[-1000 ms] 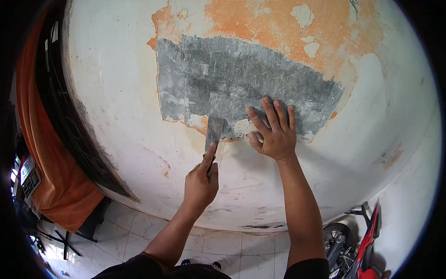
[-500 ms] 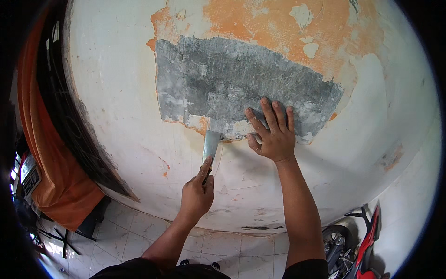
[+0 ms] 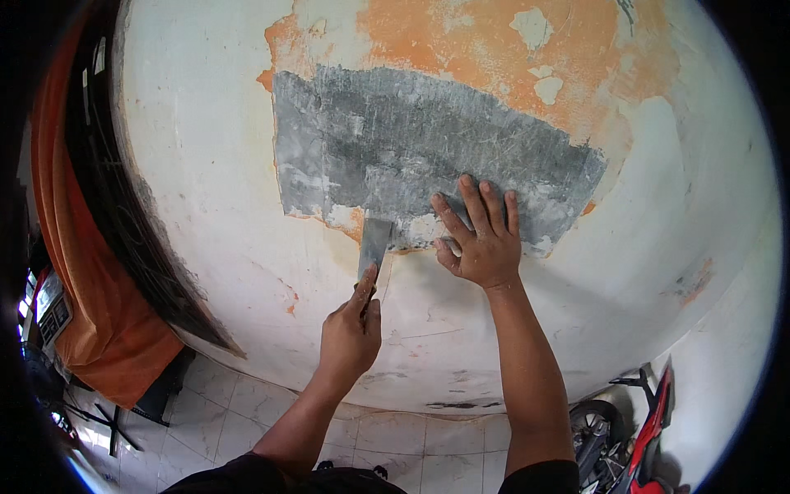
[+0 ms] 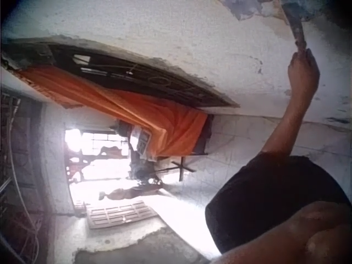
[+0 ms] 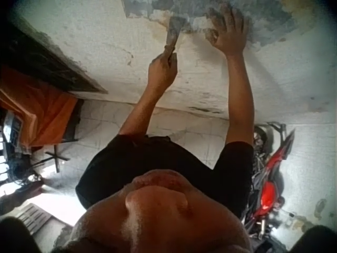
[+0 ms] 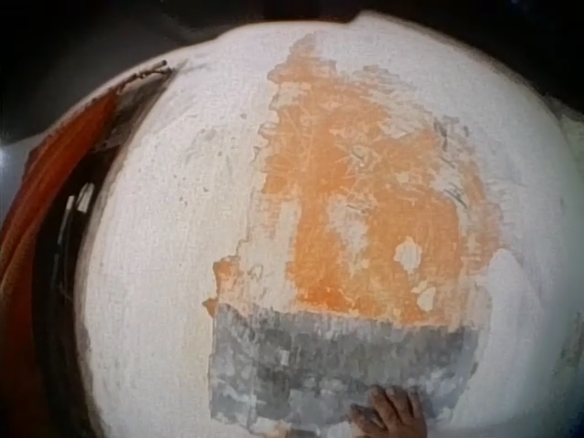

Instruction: The person is scraping old paint or plaster from a wall using a putty knife.

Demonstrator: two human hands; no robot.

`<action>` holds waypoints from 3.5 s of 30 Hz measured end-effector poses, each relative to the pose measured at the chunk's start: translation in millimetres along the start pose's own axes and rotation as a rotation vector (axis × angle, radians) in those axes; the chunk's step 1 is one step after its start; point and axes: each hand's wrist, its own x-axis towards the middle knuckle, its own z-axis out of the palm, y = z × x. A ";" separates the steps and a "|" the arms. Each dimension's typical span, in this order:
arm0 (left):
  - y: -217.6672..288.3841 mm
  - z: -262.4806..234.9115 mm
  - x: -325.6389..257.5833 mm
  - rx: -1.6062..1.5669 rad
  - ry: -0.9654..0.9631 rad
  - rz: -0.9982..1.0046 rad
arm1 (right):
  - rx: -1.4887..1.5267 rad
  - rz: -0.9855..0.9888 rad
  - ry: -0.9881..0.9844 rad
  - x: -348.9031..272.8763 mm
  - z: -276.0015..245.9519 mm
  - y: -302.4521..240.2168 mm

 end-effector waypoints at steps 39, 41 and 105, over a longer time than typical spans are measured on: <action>-23.0 8.4 -4.6 0.110 0.069 0.078 | -0.007 0.024 -0.001 -2.8 1.4 -2.1; -36.2 11.7 -16.4 0.110 0.042 0.057 | -0.019 0.028 0.003 -1.8 1.6 -4.0; -31.8 13.5 -9.0 -0.034 0.107 0.101 | 0.026 0.060 0.030 -4.7 1.8 -8.4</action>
